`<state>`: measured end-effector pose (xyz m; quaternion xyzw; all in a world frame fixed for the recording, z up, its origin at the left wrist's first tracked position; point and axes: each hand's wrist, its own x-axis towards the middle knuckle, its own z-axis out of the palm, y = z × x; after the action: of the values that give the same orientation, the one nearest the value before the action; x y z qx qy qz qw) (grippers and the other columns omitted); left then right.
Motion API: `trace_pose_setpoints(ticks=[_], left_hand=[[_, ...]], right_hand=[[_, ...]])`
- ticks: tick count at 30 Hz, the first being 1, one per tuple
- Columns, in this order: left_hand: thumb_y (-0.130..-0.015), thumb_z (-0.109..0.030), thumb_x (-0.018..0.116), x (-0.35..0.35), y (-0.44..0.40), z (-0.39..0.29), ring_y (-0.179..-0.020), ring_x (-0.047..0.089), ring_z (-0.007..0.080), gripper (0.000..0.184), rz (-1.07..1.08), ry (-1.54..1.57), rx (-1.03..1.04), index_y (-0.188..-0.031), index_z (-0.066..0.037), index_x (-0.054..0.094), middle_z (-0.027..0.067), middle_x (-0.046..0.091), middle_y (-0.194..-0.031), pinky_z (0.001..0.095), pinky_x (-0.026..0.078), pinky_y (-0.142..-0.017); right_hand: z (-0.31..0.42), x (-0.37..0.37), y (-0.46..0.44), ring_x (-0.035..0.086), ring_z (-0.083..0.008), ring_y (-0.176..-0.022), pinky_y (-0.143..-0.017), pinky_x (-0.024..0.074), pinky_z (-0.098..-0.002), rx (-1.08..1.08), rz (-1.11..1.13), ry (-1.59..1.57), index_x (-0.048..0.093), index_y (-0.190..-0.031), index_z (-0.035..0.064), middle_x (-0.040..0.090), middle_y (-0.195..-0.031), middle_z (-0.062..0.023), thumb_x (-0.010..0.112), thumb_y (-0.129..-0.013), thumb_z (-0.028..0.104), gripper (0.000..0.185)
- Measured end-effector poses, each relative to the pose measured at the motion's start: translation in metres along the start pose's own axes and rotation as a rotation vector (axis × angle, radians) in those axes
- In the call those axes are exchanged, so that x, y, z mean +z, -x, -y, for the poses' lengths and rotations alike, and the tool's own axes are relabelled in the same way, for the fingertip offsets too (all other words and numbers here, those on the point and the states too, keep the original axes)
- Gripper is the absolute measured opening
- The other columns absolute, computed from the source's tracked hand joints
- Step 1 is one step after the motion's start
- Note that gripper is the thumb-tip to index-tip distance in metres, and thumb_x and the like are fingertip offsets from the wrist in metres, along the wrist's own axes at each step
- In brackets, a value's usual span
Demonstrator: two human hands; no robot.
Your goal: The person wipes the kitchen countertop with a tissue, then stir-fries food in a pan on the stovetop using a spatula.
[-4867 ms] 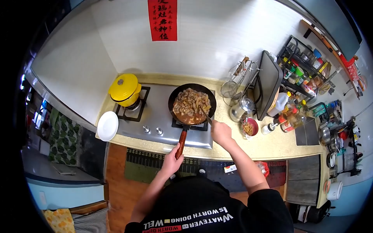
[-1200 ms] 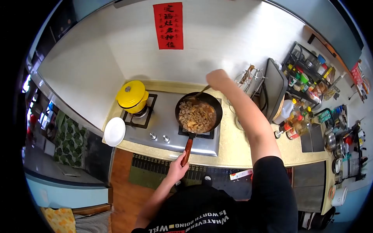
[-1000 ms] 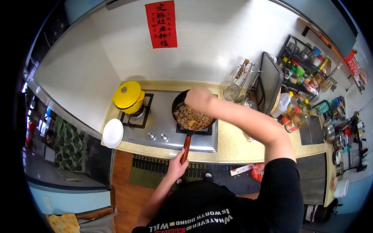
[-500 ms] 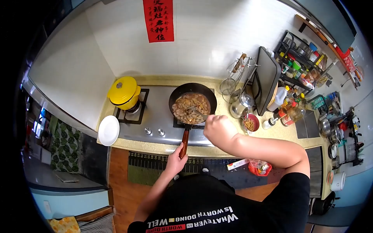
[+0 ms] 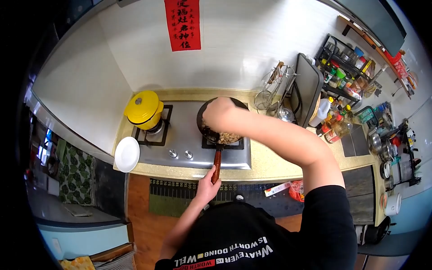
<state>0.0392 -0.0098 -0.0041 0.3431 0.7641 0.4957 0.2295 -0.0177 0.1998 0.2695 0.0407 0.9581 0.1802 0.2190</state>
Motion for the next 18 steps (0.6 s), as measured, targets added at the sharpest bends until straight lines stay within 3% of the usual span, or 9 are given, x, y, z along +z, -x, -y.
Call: trace_pose_setpoints(ticks=[2, 4, 10, 12, 15, 18], left_hand=[[-0.089, -0.015, 0.070, 0.000, -0.001, 0.003, -0.078, 0.072, 0.0364, 0.062, -0.002, -0.002, 0.007, -0.147, -0.001, 0.054, 0.0246, 0.070, -0.088, 0.0429, 0.057, -0.072], [-0.089, -0.015, 0.070, -0.001, -0.001, 0.002, -0.078, 0.072, 0.0368, 0.062, 0.007, 0.004, -0.008, -0.147, -0.001, 0.054, 0.0248, 0.070, -0.089, 0.0431, 0.057, -0.072], [-0.089, -0.015, 0.070, -0.001, -0.001, 0.003, -0.082, 0.073, 0.0382, 0.060, 0.002, 0.010, -0.008, -0.146, 0.000, 0.054, 0.0261, 0.071, -0.092, 0.0435, 0.057, -0.075], [-0.089, -0.015, 0.070, 0.001, -0.001, 0.007, -0.084, 0.073, 0.0383, 0.060, 0.003, 0.013, -0.007, -0.146, 0.000, 0.055, 0.0264, 0.071, -0.092, 0.0435, 0.057, -0.075], [-0.093, -0.016, 0.070, 0.005, -0.002, 0.019, -0.065, 0.066, 0.0168, 0.065, -0.013, -0.052, 0.070, -0.152, -0.001, 0.048, 0.0141, 0.069, -0.079, 0.0311, 0.055, -0.066], [-0.090, -0.015, 0.070, 0.001, -0.001, 0.003, -0.084, 0.073, 0.0388, 0.060, 0.006, 0.010, -0.020, -0.146, 0.000, 0.054, 0.0267, 0.071, -0.093, 0.0433, 0.057, -0.076]], right_hand=[[0.020, -0.004, 0.003, 0.075, -0.0233, -0.105, -0.082, 0.0599, -0.0371, -0.055, 0.058, 0.087, 0.082, -0.109, 0.0124, 0.079, -0.114, -0.0053, 0.074, -0.090, 0.021, 0.022], [0.023, 0.003, 0.000, 0.077, -0.0221, -0.097, -0.075, 0.0593, -0.0345, -0.113, 0.031, 0.172, 0.082, -0.097, 0.0128, 0.080, -0.102, -0.0070, 0.071, -0.090, 0.018, 0.013], [0.003, 0.043, 0.003, 0.075, -0.0177, -0.098, -0.073, 0.0586, -0.0326, -0.051, 0.020, 0.261, 0.082, -0.099, 0.0167, 0.079, -0.104, -0.0003, 0.078, -0.086, 0.024, 0.016], [-0.007, 0.062, 0.012, 0.076, -0.0178, -0.093, -0.069, 0.0583, -0.0341, -0.061, 0.015, 0.309, 0.081, -0.093, 0.0175, 0.079, -0.098, 0.0009, 0.074, -0.089, 0.020, 0.009], [-0.024, 0.101, 0.022, 0.076, -0.0190, -0.092, -0.069, 0.0589, -0.0356, 0.044, 0.011, 0.173, 0.081, -0.093, 0.0151, 0.079, -0.097, -0.0017, 0.067, -0.093, 0.015, 0.014], [-0.051, 0.109, 0.045, 0.077, -0.0252, -0.089, -0.071, 0.0607, -0.0376, 0.174, 0.029, 0.017, 0.080, -0.093, 0.0105, 0.079, -0.095, -0.0079, 0.067, -0.091, 0.012, 0.014]])
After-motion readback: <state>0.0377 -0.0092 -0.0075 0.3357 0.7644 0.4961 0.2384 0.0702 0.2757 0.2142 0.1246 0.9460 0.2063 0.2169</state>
